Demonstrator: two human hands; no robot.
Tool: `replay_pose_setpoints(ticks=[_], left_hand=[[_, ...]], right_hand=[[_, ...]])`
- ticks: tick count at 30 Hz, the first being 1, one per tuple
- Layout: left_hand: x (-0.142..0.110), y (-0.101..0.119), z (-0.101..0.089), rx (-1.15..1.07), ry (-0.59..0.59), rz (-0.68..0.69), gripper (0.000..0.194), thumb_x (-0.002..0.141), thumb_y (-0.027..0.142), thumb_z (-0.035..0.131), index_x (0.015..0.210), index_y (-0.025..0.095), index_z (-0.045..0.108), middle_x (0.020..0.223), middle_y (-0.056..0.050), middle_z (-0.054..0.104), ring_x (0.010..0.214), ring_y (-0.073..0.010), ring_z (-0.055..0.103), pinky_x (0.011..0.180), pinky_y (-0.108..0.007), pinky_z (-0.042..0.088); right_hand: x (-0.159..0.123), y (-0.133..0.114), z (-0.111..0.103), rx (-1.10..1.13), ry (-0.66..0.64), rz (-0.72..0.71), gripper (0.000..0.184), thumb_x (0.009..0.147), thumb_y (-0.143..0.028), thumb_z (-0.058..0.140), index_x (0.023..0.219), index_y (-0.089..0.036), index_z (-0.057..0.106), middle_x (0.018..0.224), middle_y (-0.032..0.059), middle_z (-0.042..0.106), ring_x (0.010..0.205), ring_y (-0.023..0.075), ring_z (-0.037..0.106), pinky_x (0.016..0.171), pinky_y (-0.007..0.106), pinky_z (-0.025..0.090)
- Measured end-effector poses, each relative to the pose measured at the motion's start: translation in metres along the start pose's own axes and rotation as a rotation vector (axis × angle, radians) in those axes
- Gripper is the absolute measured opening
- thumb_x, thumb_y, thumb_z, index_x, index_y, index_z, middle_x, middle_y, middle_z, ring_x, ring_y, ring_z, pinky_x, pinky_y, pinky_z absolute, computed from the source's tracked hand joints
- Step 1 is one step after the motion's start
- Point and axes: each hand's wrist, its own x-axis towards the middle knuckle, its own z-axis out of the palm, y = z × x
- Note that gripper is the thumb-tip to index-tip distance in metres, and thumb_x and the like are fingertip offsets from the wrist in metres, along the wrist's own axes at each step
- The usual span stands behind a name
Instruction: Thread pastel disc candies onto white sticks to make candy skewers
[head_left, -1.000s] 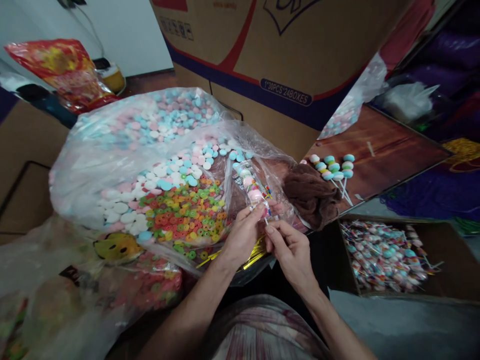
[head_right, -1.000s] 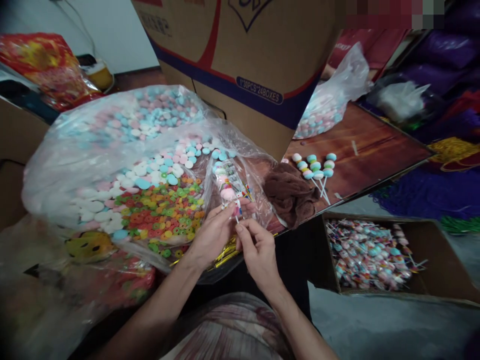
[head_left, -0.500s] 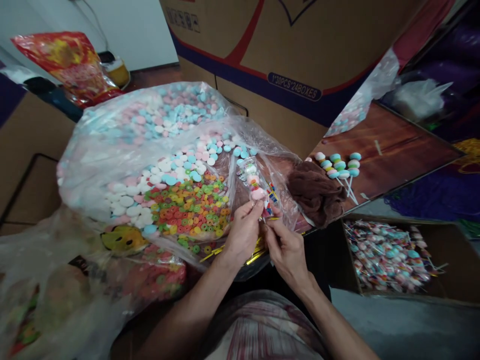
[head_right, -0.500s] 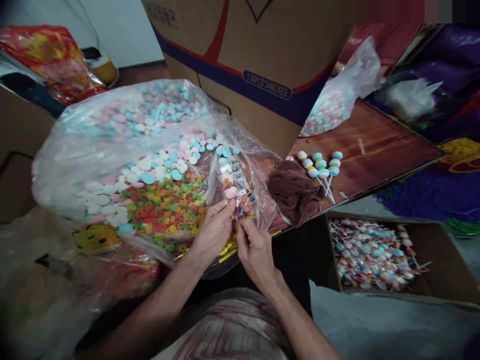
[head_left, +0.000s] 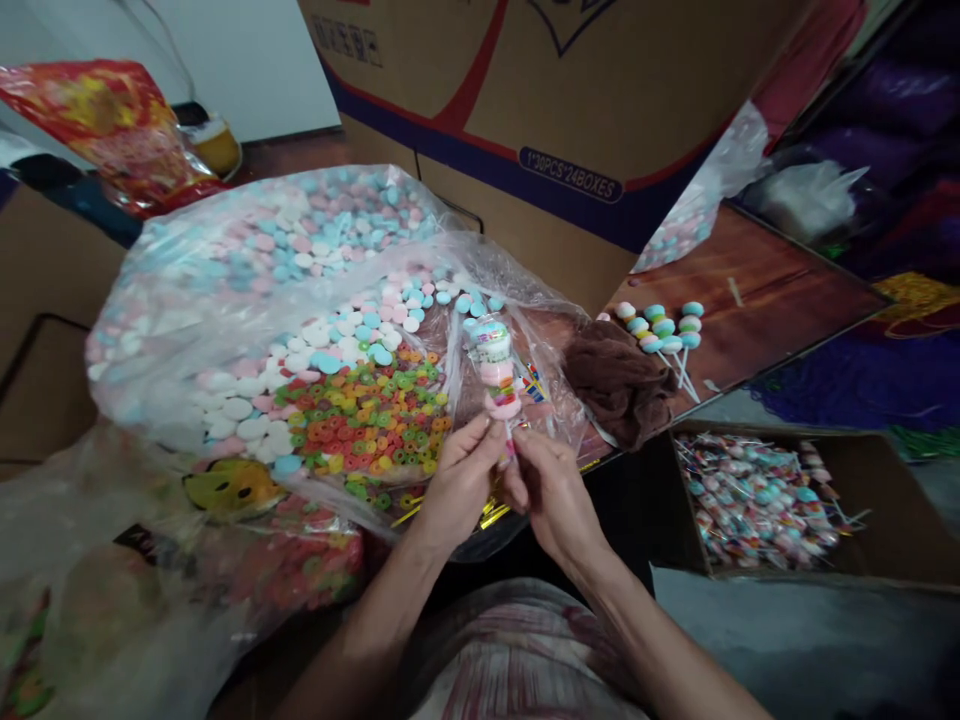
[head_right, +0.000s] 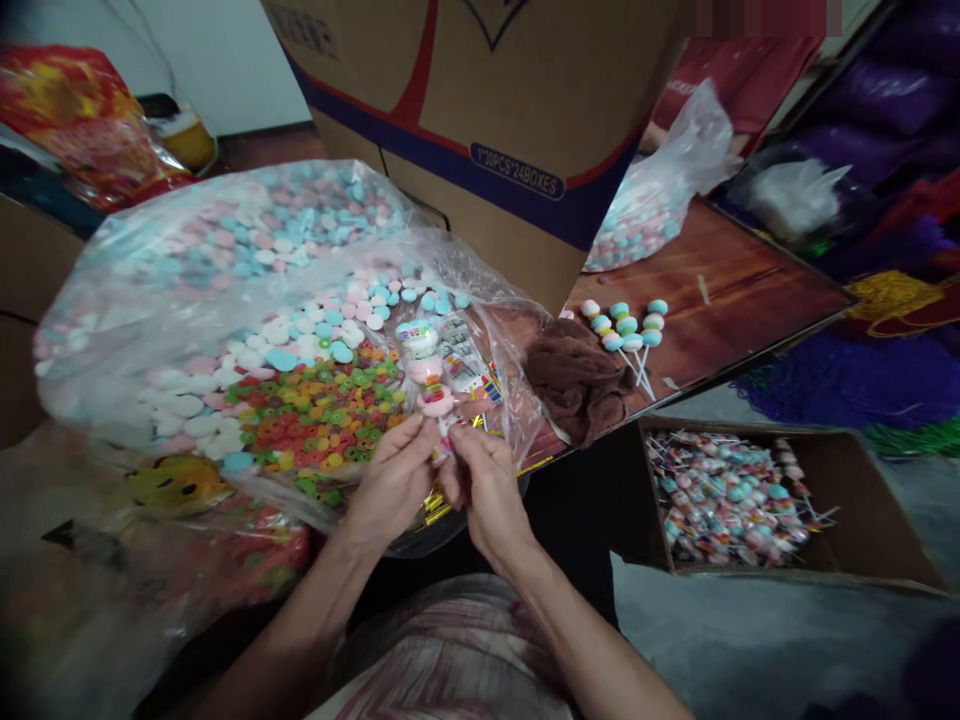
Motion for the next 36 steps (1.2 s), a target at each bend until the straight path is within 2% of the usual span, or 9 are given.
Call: replay_pose_setpoints(ticks=[3,7,10,15,22,25,29,32,36], left_hand=[[-0.014,0.016,-0.018,-0.058,-0.03,-0.044,0.029,0.07,0.033,0.08,0.088,0.014,0.069,0.06,0.001,0.058,0.045,-0.007,0.051,0.044,-0.018,0.045],[-0.021,0.02,-0.03,-0.048,-0.058,-0.071,0.029,0.073,0.036,0.076,0.092,0.016,0.066,0.065,0.003,0.055,0.032,-0.0053,0.041,0.03,-0.021,0.038],[-0.014,0.015,-0.026,-0.041,0.021,0.085,0.025,0.075,0.036,0.076,0.086,0.015,0.065,0.062,0.003,0.05,0.044,-0.0058,0.046,0.041,-0.019,0.042],[0.003,0.015,-0.024,-0.055,0.158,0.218,0.026,0.074,0.031,0.078,0.077,0.014,0.06,0.058,0.005,0.045,0.05,-0.0033,0.035,0.048,-0.015,0.034],[0.004,0.014,-0.03,-0.118,0.164,0.19,0.029,0.073,0.027,0.078,0.079,0.018,0.052,0.064,0.006,0.051,0.049,-0.0018,0.032,0.048,-0.015,0.029],[0.004,0.016,-0.03,-0.115,0.163,0.175,0.03,0.073,0.03,0.078,0.081,0.019,0.052,0.065,0.006,0.054,0.048,-0.0017,0.032,0.047,-0.015,0.027],[0.01,0.016,-0.028,-0.124,0.179,0.157,0.029,0.071,0.029,0.078,0.078,0.017,0.053,0.065,0.006,0.054,0.046,-0.0004,0.029,0.045,-0.015,0.022],[0.016,0.01,-0.025,-0.075,0.215,0.17,0.026,0.071,0.029,0.075,0.078,0.016,0.055,0.066,0.005,0.055,0.044,0.0003,0.027,0.043,-0.015,0.018],[0.021,-0.005,-0.016,0.028,0.266,0.241,0.021,0.076,0.029,0.068,0.086,0.019,0.052,0.065,0.006,0.054,0.045,-0.0017,0.032,0.043,-0.016,0.019]], right_hand=[[-0.008,0.004,0.014,0.095,-0.184,0.17,0.035,0.085,-0.048,0.057,0.065,-0.019,0.053,0.039,-0.0082,0.04,0.032,0.0062,0.025,0.036,0.02,0.024],[-0.008,0.01,0.016,-0.155,-0.319,0.131,0.041,0.089,-0.053,0.049,0.069,-0.018,0.058,0.046,-0.0037,0.052,0.037,0.0086,0.045,0.037,0.018,0.029],[0.001,0.005,0.0,-0.559,-0.314,-0.08,0.042,0.096,-0.043,0.04,0.072,-0.018,0.064,0.055,-0.0002,0.06,0.049,0.0118,0.055,0.045,0.02,0.038],[0.029,-0.018,-0.041,-1.384,0.032,-0.612,0.027,0.091,-0.015,0.047,0.098,-0.021,0.073,0.093,0.0075,0.069,0.084,0.02,0.061,0.072,0.029,0.046],[0.06,-0.025,-0.068,-1.873,-0.128,-0.767,0.029,0.092,-0.01,0.049,0.104,-0.024,0.071,0.115,0.0108,0.061,0.098,0.0231,0.053,0.067,0.028,0.043],[0.064,-0.026,-0.072,-1.869,-0.144,-0.806,0.027,0.094,-0.01,0.046,0.102,-0.022,0.069,0.114,0.0098,0.062,0.097,0.0217,0.053,0.068,0.027,0.043],[0.062,-0.03,-0.071,-1.671,0.009,-0.816,0.025,0.095,-0.013,0.044,0.099,-0.02,0.068,0.098,0.0087,0.067,0.091,0.0199,0.057,0.073,0.027,0.044],[0.053,-0.03,-0.06,-1.254,0.084,-0.736,0.02,0.093,-0.019,0.049,0.093,-0.02,0.068,0.086,0.0056,0.067,0.079,0.0177,0.06,0.071,0.028,0.046],[0.033,-0.019,-0.037,-0.634,0.038,-0.377,0.011,0.085,-0.029,0.063,0.082,-0.019,0.066,0.059,-0.0034,0.055,0.049,0.0111,0.048,0.047,0.023,0.038]])
